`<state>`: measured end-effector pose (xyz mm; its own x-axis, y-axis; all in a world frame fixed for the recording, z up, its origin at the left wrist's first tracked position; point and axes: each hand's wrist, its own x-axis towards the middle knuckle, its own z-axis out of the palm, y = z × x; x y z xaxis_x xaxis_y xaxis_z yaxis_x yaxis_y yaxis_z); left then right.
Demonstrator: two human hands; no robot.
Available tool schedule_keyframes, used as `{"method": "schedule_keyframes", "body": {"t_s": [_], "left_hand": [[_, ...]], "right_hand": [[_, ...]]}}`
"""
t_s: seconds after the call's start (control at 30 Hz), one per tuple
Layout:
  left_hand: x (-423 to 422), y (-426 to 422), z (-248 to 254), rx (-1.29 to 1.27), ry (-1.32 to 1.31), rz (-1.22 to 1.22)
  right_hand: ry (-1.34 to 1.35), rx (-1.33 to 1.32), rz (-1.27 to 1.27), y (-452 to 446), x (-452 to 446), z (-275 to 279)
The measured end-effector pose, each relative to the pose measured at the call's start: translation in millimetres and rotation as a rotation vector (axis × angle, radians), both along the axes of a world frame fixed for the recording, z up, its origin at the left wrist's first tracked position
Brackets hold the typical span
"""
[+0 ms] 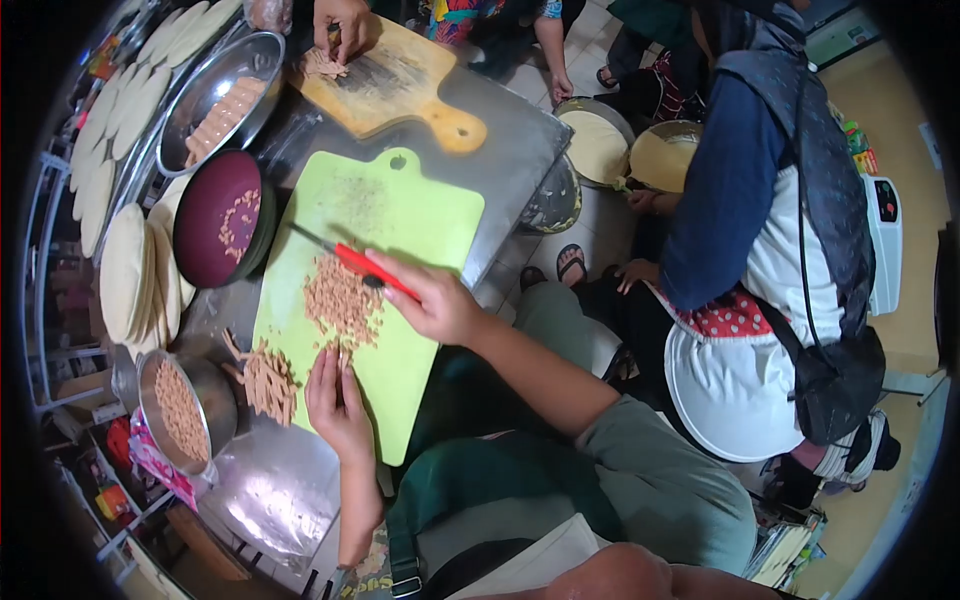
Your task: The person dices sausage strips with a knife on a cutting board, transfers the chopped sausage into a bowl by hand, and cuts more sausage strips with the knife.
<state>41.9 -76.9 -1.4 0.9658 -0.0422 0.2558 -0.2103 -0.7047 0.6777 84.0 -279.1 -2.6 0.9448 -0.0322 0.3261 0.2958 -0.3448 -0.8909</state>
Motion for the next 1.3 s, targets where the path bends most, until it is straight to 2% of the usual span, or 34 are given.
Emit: {"method": "schedule_keyframes", "body": {"t_s": [0.2, 0.27, 0.4, 0.43, 0.53, 0.73, 0.77, 0.87, 0.97, 1.13, 1.27, 1.3], "left_hand": [[2, 1, -4, -0.01, -0.095, -0.023], [2, 2, -4, -0.053, -0.086, -0.044], [2, 3, -5, -0.07, -0.105, -0.055], [3, 4, -6, -0.07, -0.119, -0.056], [4, 3, -8, -0.084, -0.141, -0.052], [6, 1, -12, -0.098, -0.187, -0.032], [6, 0, -13, -0.092, -0.199, -0.019], [5, -2, -9, 0.011, -0.285, -0.032], [9, 1, -7, 0.045, -0.307, -0.066], [18, 11, -4, 0.053, -0.235, -0.115], [15, 9, -9, 0.074, -0.323, -0.091], [13, 7, -10, 0.089, -0.372, -0.069]], "right_hand": [[-0.16, 0.047, -0.044, 5, 5, -4], [-0.007, 0.056, -0.019, 3, 2, 1], [-0.062, 0.042, -0.054, 4, 6, -4], [0.015, 0.071, -0.023, 3, 4, -2], [-0.008, 0.116, -0.028, 5, 4, -1], [0.22, 0.19, 0.005, 1, 10, -5], [0.054, 0.228, 0.016, 2, 12, -10], [0.08, 0.166, 0.004, -1, 15, -14], [0.145, 0.274, 0.036, 1, 20, -17], [0.227, 0.218, 0.078, 2, -5, -4], [0.232, 0.071, 0.083, 11, -49, 16], [0.206, -0.042, 0.064, 13, -57, 19]]}}
